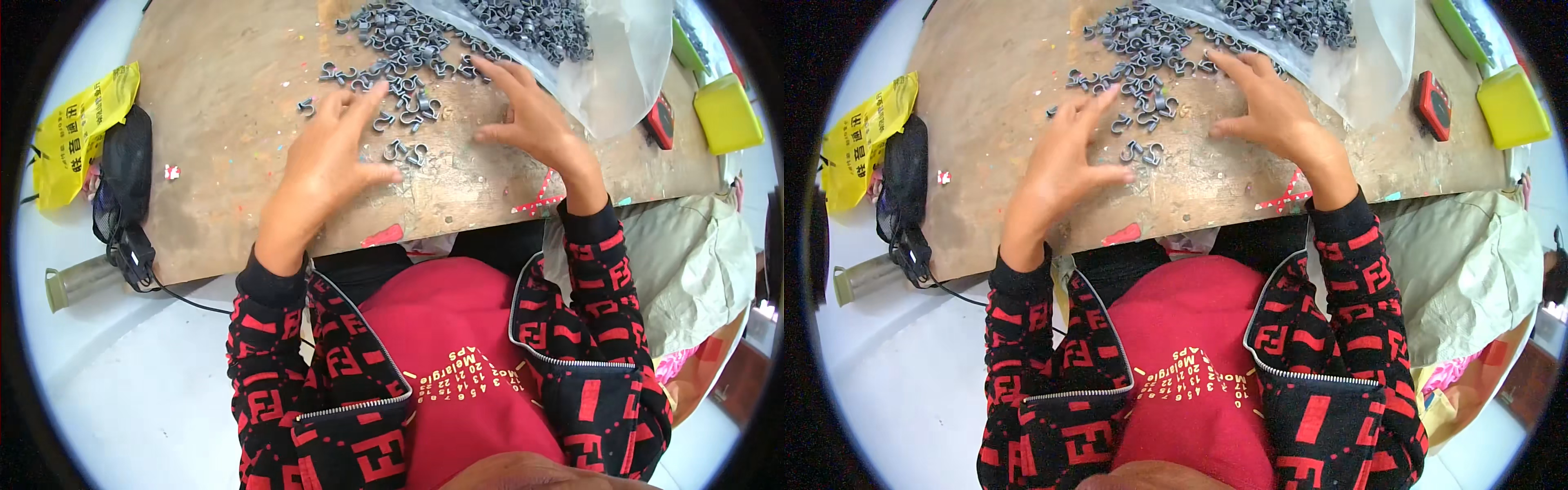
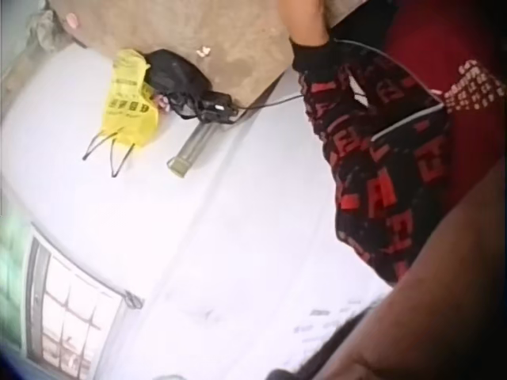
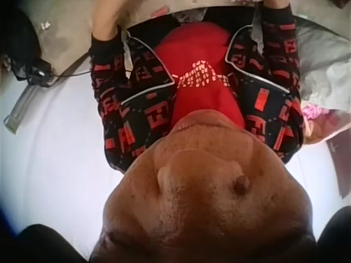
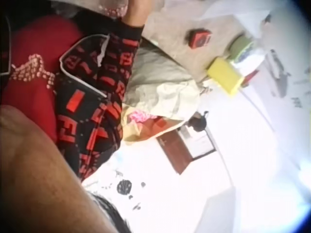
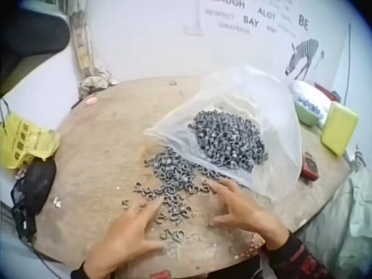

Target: Sorting small metal parts on a workbench and placing them into plastic bags.

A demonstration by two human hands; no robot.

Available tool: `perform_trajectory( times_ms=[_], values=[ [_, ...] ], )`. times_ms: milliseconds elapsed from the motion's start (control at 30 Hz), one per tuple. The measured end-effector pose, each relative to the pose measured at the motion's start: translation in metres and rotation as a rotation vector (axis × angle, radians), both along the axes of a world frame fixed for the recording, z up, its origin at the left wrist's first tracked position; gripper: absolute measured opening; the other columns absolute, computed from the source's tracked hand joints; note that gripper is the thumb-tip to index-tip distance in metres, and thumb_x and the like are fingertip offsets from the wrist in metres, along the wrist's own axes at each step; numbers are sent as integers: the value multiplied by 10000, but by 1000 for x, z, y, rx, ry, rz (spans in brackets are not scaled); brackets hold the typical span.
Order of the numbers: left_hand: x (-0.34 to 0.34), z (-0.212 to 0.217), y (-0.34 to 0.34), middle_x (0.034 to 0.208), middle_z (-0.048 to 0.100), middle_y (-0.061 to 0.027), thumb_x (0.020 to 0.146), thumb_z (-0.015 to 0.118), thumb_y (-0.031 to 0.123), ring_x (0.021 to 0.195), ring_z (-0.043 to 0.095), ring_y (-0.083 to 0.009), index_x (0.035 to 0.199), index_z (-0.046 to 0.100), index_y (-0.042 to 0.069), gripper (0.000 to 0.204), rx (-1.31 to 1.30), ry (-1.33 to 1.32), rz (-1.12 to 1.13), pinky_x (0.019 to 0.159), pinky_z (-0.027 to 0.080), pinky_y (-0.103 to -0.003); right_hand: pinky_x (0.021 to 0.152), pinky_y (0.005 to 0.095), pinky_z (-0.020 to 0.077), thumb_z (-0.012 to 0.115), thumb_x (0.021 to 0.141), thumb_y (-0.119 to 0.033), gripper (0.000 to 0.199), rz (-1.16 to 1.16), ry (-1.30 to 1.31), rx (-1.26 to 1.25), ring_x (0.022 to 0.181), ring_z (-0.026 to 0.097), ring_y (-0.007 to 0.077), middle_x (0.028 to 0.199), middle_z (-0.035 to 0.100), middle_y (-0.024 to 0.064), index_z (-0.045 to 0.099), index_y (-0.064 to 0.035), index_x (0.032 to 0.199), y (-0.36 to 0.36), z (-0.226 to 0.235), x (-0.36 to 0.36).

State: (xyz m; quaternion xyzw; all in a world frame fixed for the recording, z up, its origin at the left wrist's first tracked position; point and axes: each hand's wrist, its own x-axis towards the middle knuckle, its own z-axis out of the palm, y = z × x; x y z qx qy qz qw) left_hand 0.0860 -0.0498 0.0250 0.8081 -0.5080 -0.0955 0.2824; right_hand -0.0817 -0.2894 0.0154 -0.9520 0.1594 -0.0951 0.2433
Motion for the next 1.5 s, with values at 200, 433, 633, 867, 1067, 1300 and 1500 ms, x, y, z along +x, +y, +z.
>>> perform_trajectory(
  times_ms=[200, 433, 633, 867, 1067, 1300, 1500],
  values=[
    [6, -25, -17, 1351, 516, -236, 651, 908, 217, 1153, 598, -434, 1434, 518, 124, 879, -140, -86, 20, 927, 526, -471, 972, 397, 484, 863, 700, -237, 937, 115, 8, -60, 1195, 566, 351, 1428, 486, 175, 432, -204, 1531, 11, -5, 36],
    [24, -32, -42, 1225, 574, -242, 656, 899, 230, 1073, 627, -435, 1360, 540, 17, 819, -119, -75, 133, 886, 533, -481, 963, 425, 486, 879, 667, -237, 911, 146, 42, -70, 1154, 578, 391, 1247, 589, 210, 482, -125, 1480, 26, -5, 69],
    [40, -40, -52, 1109, 625, -245, 675, 849, 173, 1022, 625, -436, 1132, 615, -13, 545, -218, 73, 20, 890, 525, -461, 871, 385, 526, 868, 674, -185, 795, 186, -63, 87, 1007, 640, 323, 1162, 615, 189, 547, -81, 1394, 19, -28, 85],
    [30, -41, -47, 1048, 673, -128, 812, 757, 48, 918, 675, -173, 1212, 631, -37, 427, -303, 896, 104, 769, 549, -292, 751, 317, 535, 825, 737, -84, 698, 166, -140, 405, 865, 621, 170, 1152, 607, 112, 569, -90, 1386, 37, -24, 80],
    [19, -15, -88, 1003, 699, -75, 840, 747, 93, 847, 643, -114, 1196, 649, -48, 395, -441, 835, 17, 720, 530, -261, 769, 258, 548, 762, 819, 7, 599, 124, -249, 529, 911, 642, 112, 1197, 635, 66, 577, -69, 1384, 6, 10, 63],
    [7, 51, -224, 1036, 677, -250, 781, 763, 167, 1020, 649, -429, 1183, 654, -9, 452, -654, 57, -54, 890, 516, -479, 870, 300, 562, 746, 879, -85, 574, -181, -505, 157, 1026, 676, 183, 1280, 642, 68, 564, -100, 1423, -128, 56, 24],
    [33, -1, -109, 1263, 616, -147, 734, 849, 328, 1143, 602, -374, 1290, 658, 172, 608, -228, -321, 0, 915, 529, -486, 816, 294, 522, 759, 849, -97, 522, -85, -367, -15, 1062, 636, 177, 1214, 654, 56, 631, -147, 1353, -46, 31, 30]
  ],
)
